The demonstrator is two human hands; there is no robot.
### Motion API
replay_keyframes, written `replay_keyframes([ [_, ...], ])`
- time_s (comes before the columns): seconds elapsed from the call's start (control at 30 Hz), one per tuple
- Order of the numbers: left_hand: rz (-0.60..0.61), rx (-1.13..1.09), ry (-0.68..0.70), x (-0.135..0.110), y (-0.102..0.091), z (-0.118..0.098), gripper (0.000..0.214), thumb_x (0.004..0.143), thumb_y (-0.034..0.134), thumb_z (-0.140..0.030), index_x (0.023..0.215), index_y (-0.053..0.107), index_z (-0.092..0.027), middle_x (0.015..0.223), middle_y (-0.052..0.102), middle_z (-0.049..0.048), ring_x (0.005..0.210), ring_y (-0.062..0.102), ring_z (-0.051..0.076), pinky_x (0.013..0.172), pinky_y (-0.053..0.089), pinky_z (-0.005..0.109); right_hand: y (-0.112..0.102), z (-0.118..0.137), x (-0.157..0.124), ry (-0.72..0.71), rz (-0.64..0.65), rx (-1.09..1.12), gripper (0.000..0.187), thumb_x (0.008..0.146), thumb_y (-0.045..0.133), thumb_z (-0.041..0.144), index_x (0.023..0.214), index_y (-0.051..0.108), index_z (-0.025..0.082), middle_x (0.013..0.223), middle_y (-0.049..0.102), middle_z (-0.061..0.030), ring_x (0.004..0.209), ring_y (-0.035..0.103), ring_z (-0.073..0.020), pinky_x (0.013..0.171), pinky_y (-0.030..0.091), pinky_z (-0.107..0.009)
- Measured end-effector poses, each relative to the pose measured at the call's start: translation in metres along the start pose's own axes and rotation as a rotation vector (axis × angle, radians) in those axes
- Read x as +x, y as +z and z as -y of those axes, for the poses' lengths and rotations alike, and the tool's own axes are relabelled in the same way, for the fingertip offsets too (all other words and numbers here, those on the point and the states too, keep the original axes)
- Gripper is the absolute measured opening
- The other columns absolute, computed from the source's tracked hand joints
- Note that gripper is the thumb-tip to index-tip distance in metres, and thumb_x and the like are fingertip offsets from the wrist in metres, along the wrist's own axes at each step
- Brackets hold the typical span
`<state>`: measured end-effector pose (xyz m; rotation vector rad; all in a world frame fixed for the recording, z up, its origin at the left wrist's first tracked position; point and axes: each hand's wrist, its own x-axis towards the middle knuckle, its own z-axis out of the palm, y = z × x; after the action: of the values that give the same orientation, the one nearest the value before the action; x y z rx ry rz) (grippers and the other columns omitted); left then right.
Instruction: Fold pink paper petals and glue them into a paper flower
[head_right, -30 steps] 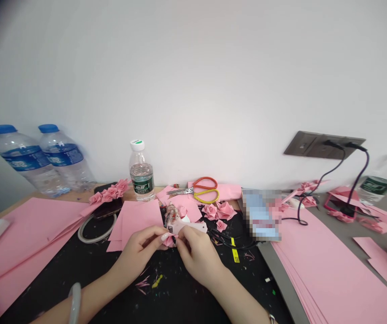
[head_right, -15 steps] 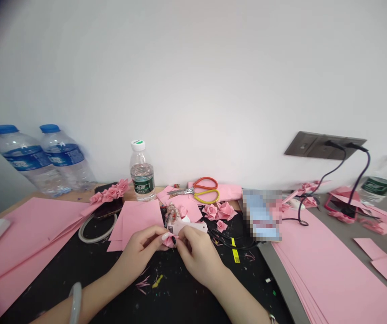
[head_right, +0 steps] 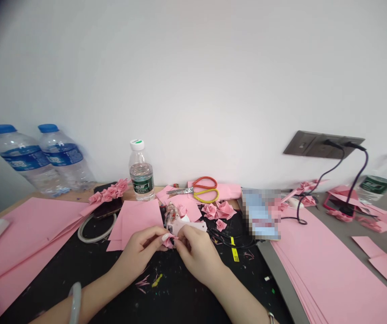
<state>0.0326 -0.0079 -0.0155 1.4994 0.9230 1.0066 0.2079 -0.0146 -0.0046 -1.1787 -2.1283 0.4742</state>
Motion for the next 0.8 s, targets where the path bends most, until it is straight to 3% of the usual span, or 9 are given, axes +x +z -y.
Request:
replay_keyframes([
  [0.8, 0.029, 0.078, 0.049, -0.0004, -0.0015, 0.0011, 0.023, 0.086, 0.047, -0.032, 0.082, 0.064, -0.017, 0.082, 0.063, 0.0045, 0.076, 0.059, 0.017, 0.071, 0.051, 0.026, 0.0011, -0.0004, -0.003, 0.008, 0.0, 0.0, 0.011, 0.086, 0.047, 0.016, 0.075, 0.048, 0.019, 0.062, 0.048, 0.003, 0.053, 0.044, -0.0111, 0.05, 0.034, -0.021],
])
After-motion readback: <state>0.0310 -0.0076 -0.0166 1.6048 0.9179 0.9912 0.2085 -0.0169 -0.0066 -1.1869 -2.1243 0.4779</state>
